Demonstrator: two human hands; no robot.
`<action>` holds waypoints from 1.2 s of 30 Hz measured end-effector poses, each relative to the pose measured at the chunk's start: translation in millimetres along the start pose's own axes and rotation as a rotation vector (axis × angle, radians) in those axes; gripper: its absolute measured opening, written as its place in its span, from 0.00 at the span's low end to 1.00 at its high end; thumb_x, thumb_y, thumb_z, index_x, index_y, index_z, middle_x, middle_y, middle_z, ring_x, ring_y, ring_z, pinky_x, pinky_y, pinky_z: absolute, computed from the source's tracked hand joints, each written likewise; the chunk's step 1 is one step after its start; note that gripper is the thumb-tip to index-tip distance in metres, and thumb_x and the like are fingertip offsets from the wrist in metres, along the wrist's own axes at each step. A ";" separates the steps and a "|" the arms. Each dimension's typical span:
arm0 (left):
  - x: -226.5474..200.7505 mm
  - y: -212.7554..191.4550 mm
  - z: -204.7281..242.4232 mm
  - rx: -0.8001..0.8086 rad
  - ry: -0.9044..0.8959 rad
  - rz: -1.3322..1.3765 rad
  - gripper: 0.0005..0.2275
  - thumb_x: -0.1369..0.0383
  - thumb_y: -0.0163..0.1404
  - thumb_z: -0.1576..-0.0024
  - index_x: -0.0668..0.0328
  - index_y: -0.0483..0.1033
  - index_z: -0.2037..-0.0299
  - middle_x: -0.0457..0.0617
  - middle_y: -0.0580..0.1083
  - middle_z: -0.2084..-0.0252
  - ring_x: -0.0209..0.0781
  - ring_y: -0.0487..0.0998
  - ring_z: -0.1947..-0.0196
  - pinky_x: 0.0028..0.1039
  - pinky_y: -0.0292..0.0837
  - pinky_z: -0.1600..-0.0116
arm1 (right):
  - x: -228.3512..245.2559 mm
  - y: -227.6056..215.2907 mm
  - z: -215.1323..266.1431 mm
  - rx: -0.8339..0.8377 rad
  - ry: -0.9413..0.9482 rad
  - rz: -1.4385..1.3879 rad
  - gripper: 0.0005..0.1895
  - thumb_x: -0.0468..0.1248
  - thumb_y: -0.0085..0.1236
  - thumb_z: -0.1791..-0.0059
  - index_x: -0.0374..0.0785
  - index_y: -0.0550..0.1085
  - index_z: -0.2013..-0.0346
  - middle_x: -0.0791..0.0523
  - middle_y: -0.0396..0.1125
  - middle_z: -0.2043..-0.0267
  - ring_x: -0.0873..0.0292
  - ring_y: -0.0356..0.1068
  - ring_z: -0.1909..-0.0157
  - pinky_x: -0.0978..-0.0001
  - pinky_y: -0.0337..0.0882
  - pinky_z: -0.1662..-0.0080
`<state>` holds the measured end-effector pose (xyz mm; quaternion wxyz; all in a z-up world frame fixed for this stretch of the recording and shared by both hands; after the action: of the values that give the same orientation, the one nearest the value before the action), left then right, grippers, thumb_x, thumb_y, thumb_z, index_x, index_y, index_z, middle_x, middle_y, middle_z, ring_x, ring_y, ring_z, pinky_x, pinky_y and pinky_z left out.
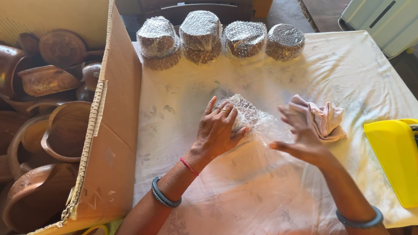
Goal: The person wraps a ceramic bowl in bubble wrap and then wipes various other ceramic bowls with a cloth.
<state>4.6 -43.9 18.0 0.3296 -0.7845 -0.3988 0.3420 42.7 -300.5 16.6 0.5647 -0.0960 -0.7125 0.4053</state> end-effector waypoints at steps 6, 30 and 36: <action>-2.6 -0.4 1.3 -0.054 0.033 -0.010 0.25 0.52 0.54 0.44 0.65 0.77 0.44 0.60 0.76 0.48 0.57 0.75 0.42 0.51 0.55 0.27 | -24.1 24.4 -42.8 0.039 0.231 0.331 0.57 0.66 0.65 0.62 0.39 0.58 0.28 0.47 0.71 0.51 0.55 0.75 0.61 0.59 0.72 0.52; -2.8 12.8 2.3 -0.067 0.001 -0.086 0.20 0.57 0.49 0.43 0.66 0.80 0.49 0.61 0.77 0.47 0.58 0.74 0.40 0.55 0.54 0.28 | 0.9 20.2 -113.4 0.061 0.162 -0.335 0.12 0.29 0.60 0.53 0.31 0.75 0.55 0.56 0.70 0.66 0.66 0.68 0.67 0.74 0.71 0.66; -4.3 -4.1 -1.9 -0.033 -0.007 0.012 0.21 0.55 0.49 0.41 0.67 0.82 0.53 0.62 0.77 0.48 0.59 0.74 0.40 0.56 0.53 0.28 | -4.4 41.0 -133.7 0.032 0.205 -0.547 0.12 0.28 0.59 0.55 0.30 0.74 0.57 0.56 0.72 0.68 0.67 0.69 0.69 0.74 0.70 0.69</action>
<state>2.6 -46.1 23.5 0.3133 -0.7909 -0.4008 0.3401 149.1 -213.6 -10.2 0.7233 0.0681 -0.6449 0.2373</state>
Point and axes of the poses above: each hand's wrist, its own z-axis away from the middle knuckle, its own y-axis out of the palm, x = y × z, the point moved 3 cm from there along -z, towards the middle knuckle
